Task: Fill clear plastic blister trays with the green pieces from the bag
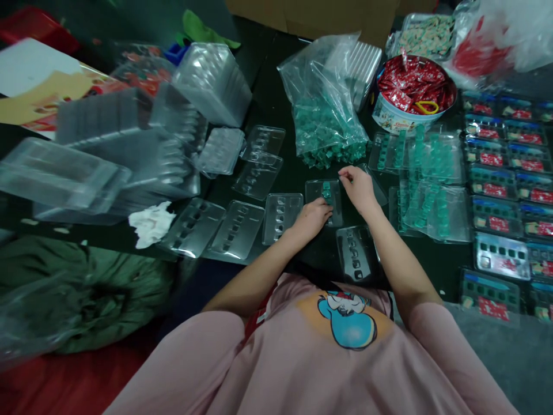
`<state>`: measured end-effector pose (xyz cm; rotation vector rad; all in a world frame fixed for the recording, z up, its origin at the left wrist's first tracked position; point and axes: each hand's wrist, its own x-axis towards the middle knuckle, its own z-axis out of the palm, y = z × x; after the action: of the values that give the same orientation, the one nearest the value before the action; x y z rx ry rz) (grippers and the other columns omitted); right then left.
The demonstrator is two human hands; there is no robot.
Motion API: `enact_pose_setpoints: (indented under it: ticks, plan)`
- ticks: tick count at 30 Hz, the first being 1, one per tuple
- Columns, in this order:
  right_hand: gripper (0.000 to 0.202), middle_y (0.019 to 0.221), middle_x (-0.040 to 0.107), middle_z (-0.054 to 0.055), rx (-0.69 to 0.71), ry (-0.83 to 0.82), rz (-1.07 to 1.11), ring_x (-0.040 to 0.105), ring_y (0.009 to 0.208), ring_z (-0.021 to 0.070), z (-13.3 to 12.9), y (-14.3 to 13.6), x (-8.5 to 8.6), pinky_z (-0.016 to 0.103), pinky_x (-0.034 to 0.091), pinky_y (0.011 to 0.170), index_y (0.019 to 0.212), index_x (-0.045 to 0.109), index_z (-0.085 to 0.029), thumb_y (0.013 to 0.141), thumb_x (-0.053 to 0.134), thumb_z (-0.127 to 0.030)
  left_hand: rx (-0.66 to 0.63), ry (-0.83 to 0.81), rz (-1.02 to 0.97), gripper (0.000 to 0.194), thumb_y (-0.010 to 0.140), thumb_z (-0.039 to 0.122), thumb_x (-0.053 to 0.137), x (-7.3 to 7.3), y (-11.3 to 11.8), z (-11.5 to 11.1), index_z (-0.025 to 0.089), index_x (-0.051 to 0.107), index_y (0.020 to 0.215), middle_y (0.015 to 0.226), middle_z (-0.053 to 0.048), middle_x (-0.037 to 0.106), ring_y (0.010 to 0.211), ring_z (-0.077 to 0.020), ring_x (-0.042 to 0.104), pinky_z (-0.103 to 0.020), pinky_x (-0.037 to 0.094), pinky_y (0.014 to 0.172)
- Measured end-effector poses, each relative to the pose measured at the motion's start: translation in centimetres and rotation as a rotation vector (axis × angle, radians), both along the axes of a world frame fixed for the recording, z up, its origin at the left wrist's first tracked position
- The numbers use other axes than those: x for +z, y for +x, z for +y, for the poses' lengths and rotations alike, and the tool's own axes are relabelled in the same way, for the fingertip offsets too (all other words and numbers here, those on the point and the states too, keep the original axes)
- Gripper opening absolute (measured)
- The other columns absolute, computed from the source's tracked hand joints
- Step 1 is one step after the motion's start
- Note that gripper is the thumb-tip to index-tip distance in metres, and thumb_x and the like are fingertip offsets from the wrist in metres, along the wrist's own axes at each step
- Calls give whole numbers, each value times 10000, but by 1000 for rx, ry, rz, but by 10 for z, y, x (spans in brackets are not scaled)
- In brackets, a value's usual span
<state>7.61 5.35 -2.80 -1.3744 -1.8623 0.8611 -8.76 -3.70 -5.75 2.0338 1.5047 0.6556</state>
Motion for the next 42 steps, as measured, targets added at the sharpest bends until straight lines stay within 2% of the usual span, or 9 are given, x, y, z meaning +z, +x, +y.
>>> enact_pose_setpoints:
  ticks: [7, 10, 14, 16, 19, 23, 29, 35, 42]
  plan:
    - [198, 993, 668, 134, 15, 19, -422, 615, 941, 268, 45, -51, -12, 401, 461, 856, 997, 667, -173, 807, 661, -117, 9, -27, -56, 161, 795, 148, 678, -7, -4, 3, 197, 756, 927, 888, -75, 655, 836, -204, 642, -312, 512, 796]
    - [233, 1033, 664, 159, -11, 63, -452, 604, 979, 268, 49, -60, -17, 405, 466, 871, 1050, 627, -158, 831, 592, -87, 0, -9, -52, 204, 781, 134, 683, -6, -5, 3, 203, 751, 960, 876, -68, 661, 836, -201, 645, -309, 515, 790]
    - [278, 1057, 661, 176, -7, 28, -431, 609, 990, 274, 50, -55, -15, 410, 464, 882, 1053, 603, -144, 815, 507, -37, 20, -10, -117, 226, 767, 222, 735, 8, -6, 0, 199, 741, 992, 832, -54, 667, 783, -190, 632, -309, 496, 770]
    - [286, 1005, 665, 130, -2, -6, -333, 617, 947, 252, 46, -46, -10, 398, 464, 879, 1030, 606, -161, 786, 518, -41, 87, 3, -209, 202, 774, 292, 740, 16, -8, 0, 198, 746, 952, 826, -53, 675, 774, -184, 624, -308, 482, 768]
    - [224, 895, 648, 37, 64, -75, -19, 609, 851, 186, 30, -29, -2, 347, 474, 848, 961, 615, -205, 768, 552, -109, 296, -12, -467, 181, 797, 321, 702, 24, -9, 8, 195, 744, 920, 865, -54, 695, 796, -174, 626, -304, 471, 776]
    - [168, 851, 637, -7, 152, -232, 413, 598, 795, 143, -6, -13, 7, 294, 483, 784, 900, 626, -225, 734, 638, -205, 490, -225, -937, 294, 756, 358, 721, 26, -4, 22, 172, 718, 983, 870, -46, 703, 783, -158, 637, -276, 471, 714]
    - [186, 858, 651, -12, 151, -343, 591, 602, 797, 139, -43, -2, 7, 288, 486, 771, 882, 655, -236, 707, 713, -259, 457, -303, -1133, 361, 588, 308, 844, 26, 10, 21, 158, 695, 881, 740, 5, 642, 726, -119, 598, -264, 469, 721]
    - [176, 798, 636, -17, 139, -424, 700, 570, 769, 133, -51, 6, 7, 294, 481, 776, 801, 642, -228, 728, 738, -356, 361, -268, -1069, 309, 591, 281, 828, 32, 12, 14, 163, 658, 820, 794, 3, 651, 756, -120, 592, -282, 481, 781]
    - [322, 729, 531, -66, 192, -666, 857, 461, 625, 76, -58, 9, 20, 207, 399, 583, 757, 548, -223, 627, 829, -312, 287, -260, -1031, 286, 600, 226, 797, 42, 12, 10, 171, 610, 809, 752, 32, 580, 708, -95, 538, -234, 438, 704]
